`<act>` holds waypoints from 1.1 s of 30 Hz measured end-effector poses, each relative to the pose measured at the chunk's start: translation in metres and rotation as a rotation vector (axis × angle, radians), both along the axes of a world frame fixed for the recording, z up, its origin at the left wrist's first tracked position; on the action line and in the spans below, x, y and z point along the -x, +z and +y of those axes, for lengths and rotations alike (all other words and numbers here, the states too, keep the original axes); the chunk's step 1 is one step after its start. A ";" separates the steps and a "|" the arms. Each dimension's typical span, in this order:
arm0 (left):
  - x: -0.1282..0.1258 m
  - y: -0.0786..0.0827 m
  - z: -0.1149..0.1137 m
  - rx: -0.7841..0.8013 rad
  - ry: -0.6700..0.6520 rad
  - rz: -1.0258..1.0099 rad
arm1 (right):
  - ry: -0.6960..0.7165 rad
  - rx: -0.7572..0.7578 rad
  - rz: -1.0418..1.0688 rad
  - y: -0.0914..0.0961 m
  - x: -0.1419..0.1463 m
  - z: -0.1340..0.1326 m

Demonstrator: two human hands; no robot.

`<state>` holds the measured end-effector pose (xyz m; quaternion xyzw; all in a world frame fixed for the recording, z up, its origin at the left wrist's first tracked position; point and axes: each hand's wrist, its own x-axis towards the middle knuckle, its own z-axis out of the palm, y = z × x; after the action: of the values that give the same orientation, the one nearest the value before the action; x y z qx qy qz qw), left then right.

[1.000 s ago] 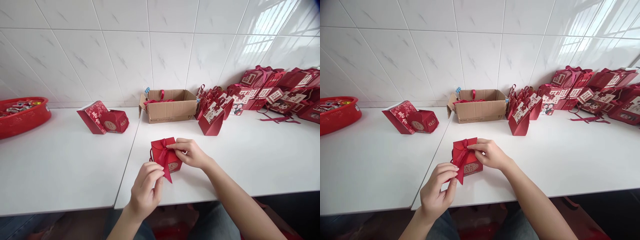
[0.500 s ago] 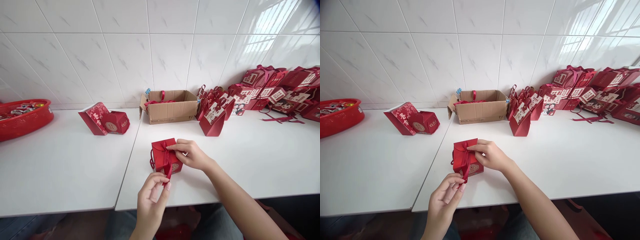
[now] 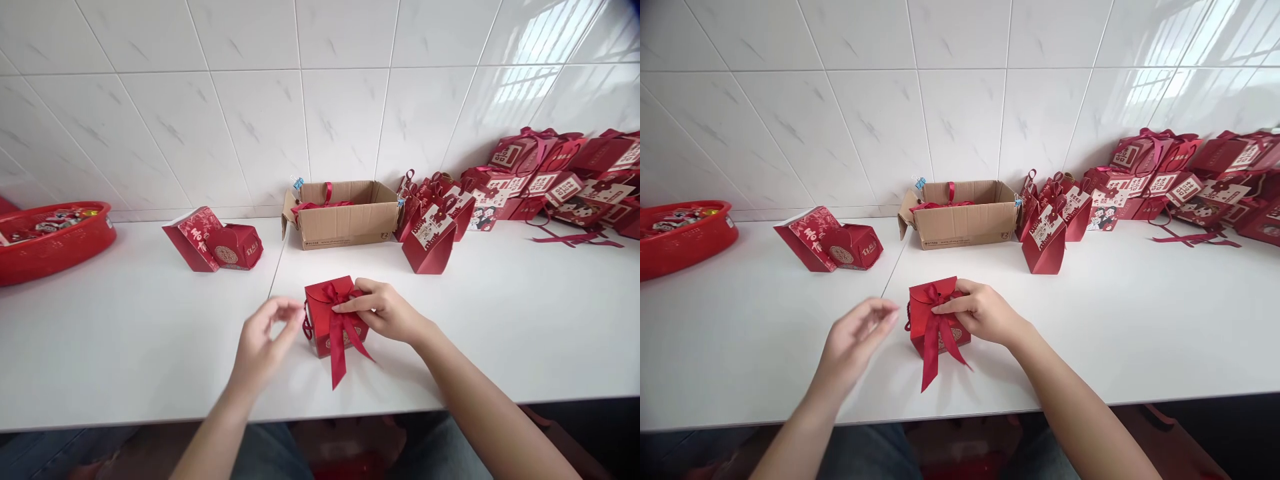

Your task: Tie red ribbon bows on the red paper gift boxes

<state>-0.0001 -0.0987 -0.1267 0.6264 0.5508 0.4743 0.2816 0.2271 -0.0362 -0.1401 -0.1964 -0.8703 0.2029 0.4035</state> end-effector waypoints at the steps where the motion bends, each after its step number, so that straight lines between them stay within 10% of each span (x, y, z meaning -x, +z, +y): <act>1: 0.003 0.009 0.016 -0.027 -0.052 0.093 | 0.007 0.004 0.005 0.000 0.000 0.000; 7: 0.006 0.039 0.089 -0.041 -0.545 0.553 | 0.011 0.013 0.008 0.002 0.001 -0.001; 14: -0.001 0.019 0.089 0.122 -0.734 0.299 | 0.025 0.028 0.008 -0.001 0.001 0.001; 33: -0.016 -0.008 0.068 -0.038 -0.262 -0.080 | 0.071 0.085 -0.063 0.000 -0.002 -0.001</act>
<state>0.0160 -0.0303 -0.1346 0.6788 0.4435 0.4682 0.3512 0.2293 -0.0368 -0.1397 -0.1887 -0.8796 0.2475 0.3597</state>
